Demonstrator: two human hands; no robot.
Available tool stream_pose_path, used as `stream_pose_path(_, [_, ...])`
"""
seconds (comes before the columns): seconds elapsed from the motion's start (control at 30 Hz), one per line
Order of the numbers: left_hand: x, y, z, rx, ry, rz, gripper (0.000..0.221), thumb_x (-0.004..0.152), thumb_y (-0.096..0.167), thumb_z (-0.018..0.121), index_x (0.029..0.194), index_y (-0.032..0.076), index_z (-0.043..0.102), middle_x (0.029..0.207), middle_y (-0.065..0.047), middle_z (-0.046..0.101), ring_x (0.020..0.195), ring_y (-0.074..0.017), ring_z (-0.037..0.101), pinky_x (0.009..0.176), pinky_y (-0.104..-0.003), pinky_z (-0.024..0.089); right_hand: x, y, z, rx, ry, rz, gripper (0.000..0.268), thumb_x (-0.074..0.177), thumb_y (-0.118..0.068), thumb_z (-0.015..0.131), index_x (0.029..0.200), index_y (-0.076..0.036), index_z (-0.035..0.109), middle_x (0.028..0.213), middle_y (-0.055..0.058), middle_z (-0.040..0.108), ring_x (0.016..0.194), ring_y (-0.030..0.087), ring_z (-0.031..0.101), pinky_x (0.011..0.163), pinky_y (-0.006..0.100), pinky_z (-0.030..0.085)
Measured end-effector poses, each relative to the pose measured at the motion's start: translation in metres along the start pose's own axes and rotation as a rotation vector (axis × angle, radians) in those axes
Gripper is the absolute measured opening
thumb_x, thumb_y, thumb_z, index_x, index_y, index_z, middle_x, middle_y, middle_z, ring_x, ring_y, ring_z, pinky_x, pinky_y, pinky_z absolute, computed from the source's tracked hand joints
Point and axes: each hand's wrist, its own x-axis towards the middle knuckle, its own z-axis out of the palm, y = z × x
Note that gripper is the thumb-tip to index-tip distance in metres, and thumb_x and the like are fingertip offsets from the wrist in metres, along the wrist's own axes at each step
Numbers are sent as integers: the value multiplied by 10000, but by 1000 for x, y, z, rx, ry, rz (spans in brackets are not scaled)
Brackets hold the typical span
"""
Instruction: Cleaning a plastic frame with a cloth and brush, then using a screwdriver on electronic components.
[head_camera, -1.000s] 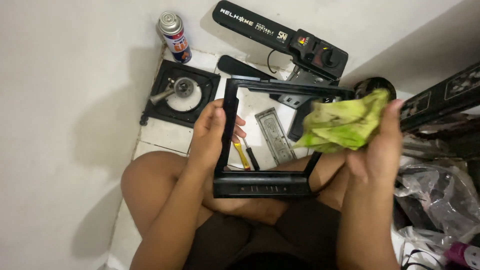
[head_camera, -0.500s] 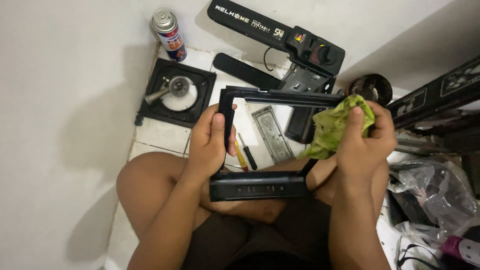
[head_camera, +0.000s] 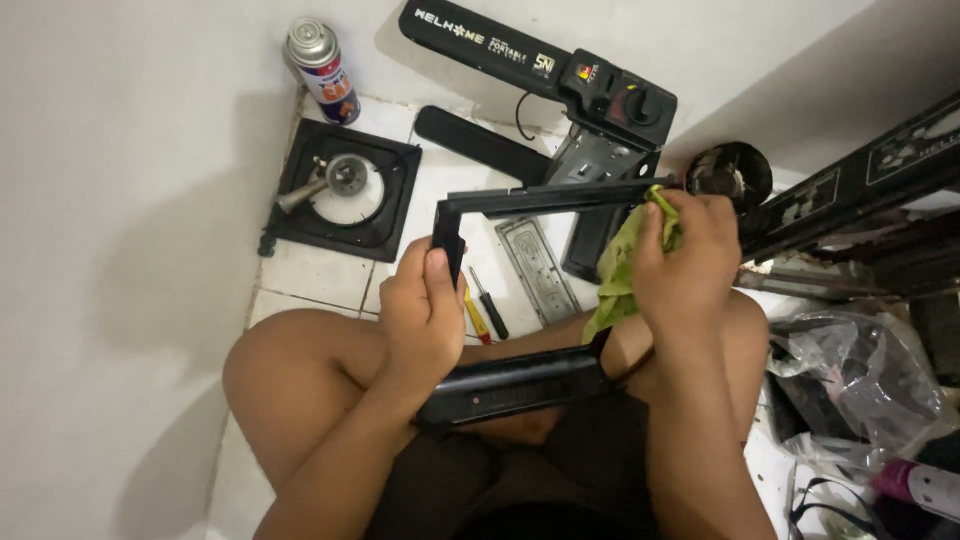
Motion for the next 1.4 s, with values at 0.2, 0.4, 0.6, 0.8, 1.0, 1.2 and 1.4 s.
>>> stream_pose_path(0.2, [-2, 9, 0, 143, 24, -7, 355, 1082, 210, 388, 960, 48, 679, 498, -70, 598, 368, -241, 549, 451, -357, 473, 12, -32, -5, 135, -16, 57, 111, 1069, 80, 615, 1076, 96, 725, 866, 194, 557, 728, 386, 591, 654, 411, 481])
stream_pose_path(0.4, [-1, 5, -4, 179, 13, -5, 383, 1083, 246, 356, 927, 89, 668, 475, -32, 582, 367, -233, 566, 474, -354, 486, 15, -15, 4, -41, 9, -100, 48, 1028, -38, 737, 1031, -50, 783, 927, 74, 578, 734, 289, 627, 662, 338, 515])
stream_pose_path(0.6, [2, 10, -3, 182, -10, 5, 405, 1086, 245, 344, 887, 96, 663, 467, -10, 581, 367, -229, 580, 477, -364, 497, 18, -38, 5, -15, -15, -178, 21, 1016, -78, 752, 1018, -67, 770, 919, 84, 593, 771, 329, 659, 676, 370, 543])
stream_pose_path(0.8, [2, 4, -4, 156, -23, -2, 410, 1092, 265, 341, 899, 121, 673, 466, 17, 576, 385, -221, 580, 502, -359, 515, 19, -80, 13, 65, 14, -199, 85, 1009, -123, 685, 976, -88, 755, 895, 67, 593, 744, 292, 648, 673, 333, 537])
stream_pose_path(1.0, [2, 4, -8, 218, -32, -10, 379, 1087, 263, 355, 924, 158, 681, 462, 30, 578, 424, -231, 622, 534, -366, 534, 22, -134, 14, 165, 43, -195, 70, 987, -87, 684, 986, -87, 753, 875, 65, 580, 708, 275, 627, 651, 345, 533])
stream_pose_path(1.2, [7, -5, 1, 507, -48, -520, 373, 1063, 402, 338, 1151, 221, 653, 871, -181, 733, 958, -431, 720, 898, -551, 553, 22, -169, 17, 145, -6, -238, 84, 993, -187, 685, 970, -121, 731, 910, 87, 600, 780, 297, 665, 698, 363, 568])
stream_pose_path(1.4, [11, -32, -1, 40, 162, -124, 343, 1093, 152, 417, 862, 69, 656, 539, -60, 520, 520, -212, 542, 558, -337, 493, 27, -133, 18, 679, -226, -41, 128, 974, -130, 670, 1052, -143, 771, 872, 86, 651, 793, 368, 689, 741, 430, 579])
